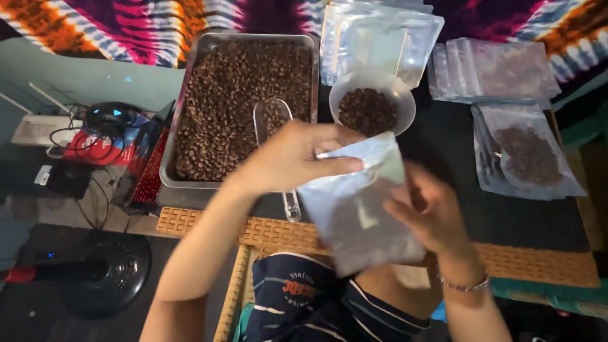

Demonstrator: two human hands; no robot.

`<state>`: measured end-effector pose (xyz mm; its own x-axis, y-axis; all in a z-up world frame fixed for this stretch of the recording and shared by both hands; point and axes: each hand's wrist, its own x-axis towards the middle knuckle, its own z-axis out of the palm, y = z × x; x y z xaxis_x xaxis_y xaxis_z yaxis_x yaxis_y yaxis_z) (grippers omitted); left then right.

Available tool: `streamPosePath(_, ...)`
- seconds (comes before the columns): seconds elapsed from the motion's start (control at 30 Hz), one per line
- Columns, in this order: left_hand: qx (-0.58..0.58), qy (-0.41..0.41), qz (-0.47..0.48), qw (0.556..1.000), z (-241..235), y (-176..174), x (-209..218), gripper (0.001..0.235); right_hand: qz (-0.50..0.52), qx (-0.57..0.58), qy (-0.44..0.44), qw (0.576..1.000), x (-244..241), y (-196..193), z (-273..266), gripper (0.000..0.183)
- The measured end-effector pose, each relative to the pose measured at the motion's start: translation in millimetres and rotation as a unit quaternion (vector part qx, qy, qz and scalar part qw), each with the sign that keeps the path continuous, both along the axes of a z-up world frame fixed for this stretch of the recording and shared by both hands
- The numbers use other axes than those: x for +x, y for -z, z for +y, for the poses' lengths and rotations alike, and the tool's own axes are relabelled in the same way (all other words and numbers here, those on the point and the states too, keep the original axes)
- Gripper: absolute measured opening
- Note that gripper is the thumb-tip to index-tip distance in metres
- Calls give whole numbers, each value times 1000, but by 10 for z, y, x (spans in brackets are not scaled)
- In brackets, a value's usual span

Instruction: Weighing roasted coffee beans on a digital scale and transferring them into small packaging bags.

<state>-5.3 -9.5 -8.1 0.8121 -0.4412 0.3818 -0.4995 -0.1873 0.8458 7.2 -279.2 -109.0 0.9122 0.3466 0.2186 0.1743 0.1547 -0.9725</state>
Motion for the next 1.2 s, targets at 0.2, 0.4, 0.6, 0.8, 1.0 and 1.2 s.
streamPosePath(0.2,-387,-126,267,873,-587,464,-344,64,72,-33,208,975,-368,-118,177,29)
streamPosePath(0.4,-255,-215,273,902,-887,1054,-430,31,133,-85,192,969,-631,-354,141,28)
streamPosePath(0.6,-186,-242,267,914,-993,1344,-471,23,28,-118,209,970,-457,-42,-195,44)
streamPosePath(0.8,-183,-227,297,909,-994,1218,-554,31,-29,-251,209,945,-321,118,-323,18)
streamPosePath(1.0,-139,-239,248,928,-962,1432,-405,23,-137,-264,150,943,-247,-58,-283,18)
streamPosePath(1.2,-139,-292,236,916,-1016,1138,-395,23,-323,-257,133,901,-31,-11,-259,15)
